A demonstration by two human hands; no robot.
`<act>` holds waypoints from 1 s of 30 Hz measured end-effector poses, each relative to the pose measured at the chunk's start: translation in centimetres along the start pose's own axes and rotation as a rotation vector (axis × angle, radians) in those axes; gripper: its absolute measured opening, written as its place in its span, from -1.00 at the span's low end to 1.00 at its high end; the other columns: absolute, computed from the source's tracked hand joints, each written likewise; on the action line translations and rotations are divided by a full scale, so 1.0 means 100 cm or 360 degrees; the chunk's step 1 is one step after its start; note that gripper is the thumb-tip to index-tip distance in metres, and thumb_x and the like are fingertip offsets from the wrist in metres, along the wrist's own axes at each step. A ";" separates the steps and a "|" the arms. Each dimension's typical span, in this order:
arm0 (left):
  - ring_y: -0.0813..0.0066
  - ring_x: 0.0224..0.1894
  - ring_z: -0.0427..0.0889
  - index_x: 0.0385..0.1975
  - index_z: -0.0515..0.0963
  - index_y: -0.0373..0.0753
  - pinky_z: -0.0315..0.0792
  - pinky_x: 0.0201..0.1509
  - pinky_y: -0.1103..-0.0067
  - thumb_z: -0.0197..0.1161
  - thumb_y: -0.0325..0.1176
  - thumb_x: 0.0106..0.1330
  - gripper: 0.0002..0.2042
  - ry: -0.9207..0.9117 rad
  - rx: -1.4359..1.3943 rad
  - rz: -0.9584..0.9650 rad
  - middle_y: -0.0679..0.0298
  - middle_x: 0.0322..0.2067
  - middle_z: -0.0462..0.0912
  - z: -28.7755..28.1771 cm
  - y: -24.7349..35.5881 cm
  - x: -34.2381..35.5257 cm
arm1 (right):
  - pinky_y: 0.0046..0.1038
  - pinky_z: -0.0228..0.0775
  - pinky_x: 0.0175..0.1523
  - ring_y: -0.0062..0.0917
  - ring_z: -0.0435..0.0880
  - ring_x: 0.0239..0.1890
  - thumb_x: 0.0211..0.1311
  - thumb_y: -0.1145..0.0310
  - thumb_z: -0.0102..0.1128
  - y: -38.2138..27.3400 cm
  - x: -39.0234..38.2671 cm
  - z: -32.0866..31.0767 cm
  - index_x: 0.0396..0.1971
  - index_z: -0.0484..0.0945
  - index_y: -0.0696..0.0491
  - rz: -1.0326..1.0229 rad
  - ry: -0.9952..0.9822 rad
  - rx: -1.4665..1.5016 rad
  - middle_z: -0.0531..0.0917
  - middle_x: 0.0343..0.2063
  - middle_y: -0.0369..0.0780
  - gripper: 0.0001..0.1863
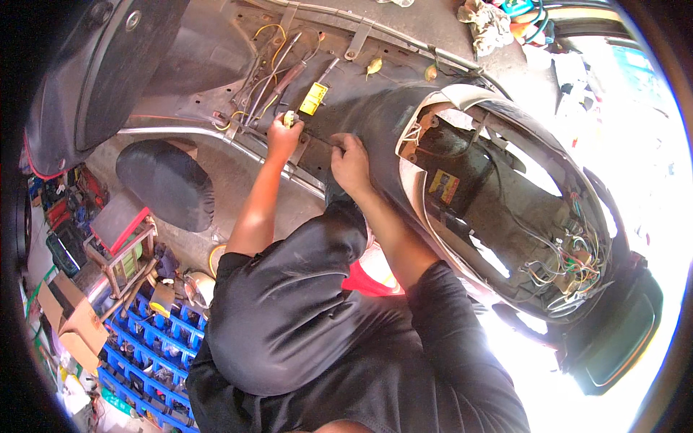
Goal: The person works on the electrical system of a scooter with the seat removed. They handle a yellow fuse box, connect and disconnect wires, and use a hammer to tap components inside the under-seat compartment.
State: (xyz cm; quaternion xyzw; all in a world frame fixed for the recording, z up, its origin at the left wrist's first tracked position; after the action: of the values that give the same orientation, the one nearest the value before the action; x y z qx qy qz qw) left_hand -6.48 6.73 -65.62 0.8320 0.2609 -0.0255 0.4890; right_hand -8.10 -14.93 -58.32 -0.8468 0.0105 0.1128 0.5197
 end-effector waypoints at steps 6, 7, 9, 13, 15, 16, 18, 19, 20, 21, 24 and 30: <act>0.00 -0.24 0.68 -0.29 0.55 -0.32 0.51 -0.15 0.27 0.34 -0.29 0.14 -0.74 0.0307 0.0077 0.0177 0.02 -0.34 0.69 -0.022 0.003 0.009 | -0.32 0.50 0.04 -0.24 0.68 -0.10 0.21 0.52 0.12 -0.001 0.007 0.002 -0.16 0.59 0.18 -0.0068 -0.0008 -0.0136 0.66 -0.19 -0.04 -0.79; -0.07 -0.22 0.66 -0.27 0.54 -0.29 0.51 -0.15 0.23 0.32 -0.31 0.15 -0.77 0.0456 0.0098 0.0180 -0.01 -0.33 0.69 -0.030 -0.002 0.015 | -0.32 0.50 0.04 -0.23 0.67 -0.09 0.20 0.52 0.12 -0.001 0.006 0.002 -0.17 0.59 0.18 -0.0046 -0.0026 -0.0132 0.66 -0.19 -0.03 -0.79; -0.09 -0.23 0.66 -0.23 0.53 -0.30 0.51 -0.15 0.20 0.32 -0.33 0.16 -0.75 0.0588 0.0291 0.0193 -0.03 -0.33 0.68 -0.041 -0.003 0.027 | -0.31 0.49 0.04 -0.21 0.67 -0.09 0.20 0.51 0.13 0.000 0.006 0.000 -0.18 0.60 0.18 -0.0054 -0.0029 -0.0158 0.65 -0.19 -0.03 -0.79; 0.03 -0.30 0.67 -0.18 0.53 -0.32 0.52 -0.20 0.26 0.35 -0.35 0.14 -0.71 0.0576 -0.0085 0.0076 0.01 -0.35 0.68 -0.056 -0.053 0.040 | -0.31 0.49 0.02 -0.18 0.66 -0.11 0.19 0.50 0.14 -0.009 0.004 0.005 -0.19 0.60 0.18 -0.0130 -0.0046 -0.0174 0.65 -0.21 -0.03 -0.80; 0.24 -0.37 0.67 -0.19 0.53 -0.34 0.51 -0.25 0.35 0.37 -0.35 0.14 -0.71 0.0344 -0.0530 -0.0019 0.13 -0.40 0.67 -0.035 -0.053 0.030 | -0.28 0.47 0.03 -0.14 0.64 -0.10 0.20 0.49 0.14 -0.007 0.004 0.006 -0.20 0.60 0.18 -0.0089 -0.0036 -0.0162 0.65 -0.22 -0.02 -0.81; 0.35 -0.39 0.66 -0.21 0.52 -0.35 0.51 -0.28 0.40 0.38 -0.35 0.14 -0.71 0.0112 -0.0865 -0.0052 0.20 -0.44 0.65 -0.010 -0.027 0.020 | -0.25 0.46 0.04 -0.12 0.62 -0.09 0.21 0.49 0.14 -0.004 0.005 0.002 -0.21 0.59 0.18 -0.0050 0.0000 -0.0157 0.64 -0.22 -0.01 -0.82; 0.34 -0.42 0.66 -0.25 0.58 -0.33 0.51 -0.29 0.45 0.36 -0.31 0.16 -0.75 -0.0028 -0.0495 0.0025 0.21 -0.46 0.67 0.010 0.006 0.005 | -0.23 0.44 0.05 -0.10 0.61 -0.08 0.21 0.49 0.14 -0.005 0.005 -0.001 -0.23 0.59 0.17 -0.0035 0.0014 -0.0138 0.63 -0.22 -0.01 -0.84; 0.21 -0.40 0.68 -0.25 0.59 -0.32 0.52 -0.28 0.41 0.36 -0.29 0.15 -0.74 -0.0041 -0.0270 0.0120 0.15 -0.43 0.69 0.015 0.008 -0.002 | -0.23 0.44 0.04 -0.10 0.61 -0.08 0.21 0.49 0.14 -0.008 0.004 0.002 -0.23 0.59 0.17 -0.0053 -0.0006 -0.0126 0.64 -0.23 -0.02 -0.84; 0.08 -0.38 0.70 -0.24 0.61 -0.30 0.53 -0.27 0.36 0.37 -0.27 0.14 -0.73 -0.0094 -0.0054 0.0232 0.08 -0.40 0.70 0.025 0.032 -0.008 | -0.23 0.45 0.04 -0.10 0.61 -0.08 0.20 0.49 0.14 -0.006 0.005 -0.002 -0.24 0.59 0.17 -0.0052 0.0014 -0.0128 0.64 -0.23 -0.02 -0.84; 0.03 -0.33 0.68 -0.23 0.61 -0.29 0.53 -0.23 0.33 0.37 -0.26 0.14 -0.72 -0.0123 0.0135 0.0266 0.05 -0.37 0.70 0.031 0.041 -0.010 | -0.23 0.45 0.03 -0.10 0.62 -0.09 0.20 0.50 0.15 -0.008 0.004 -0.003 -0.24 0.59 0.17 -0.0068 0.0020 -0.0109 0.64 -0.23 -0.02 -0.85; -0.07 -0.20 0.65 -0.22 0.60 -0.27 0.52 -0.13 0.24 0.37 -0.24 0.12 -0.70 -0.0151 0.0559 0.0379 -0.01 -0.29 0.68 0.042 0.048 -0.007 | -0.23 0.45 0.03 -0.11 0.62 -0.11 0.19 0.51 0.15 -0.013 0.002 -0.002 -0.26 0.60 0.16 -0.0098 0.0019 -0.0040 0.64 -0.24 -0.02 -0.86; -0.06 -0.12 0.62 -0.14 0.52 -0.28 0.48 -0.03 0.20 0.34 -0.39 0.07 -0.67 -0.0250 0.0539 0.0575 -0.06 -0.22 0.64 0.042 0.055 -0.004 | -0.25 0.46 0.03 -0.13 0.64 -0.11 0.17 0.52 0.16 -0.004 0.006 -0.002 -0.26 0.60 0.17 -0.0009 0.0080 0.0056 0.66 -0.24 -0.03 -0.85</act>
State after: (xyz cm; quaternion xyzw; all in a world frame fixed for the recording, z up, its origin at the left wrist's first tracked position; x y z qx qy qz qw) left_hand -3.41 1.00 -63.30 0.9305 0.0615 -0.0455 0.3582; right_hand -7.41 -14.86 -58.04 -0.8401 0.0232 0.0898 0.5344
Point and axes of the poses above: each hand's wrist, its own x-axis towards the middle knuckle, its own z-axis out of the palm, y = z × x, the point moved 8 cm from there along x, towards the middle knuckle
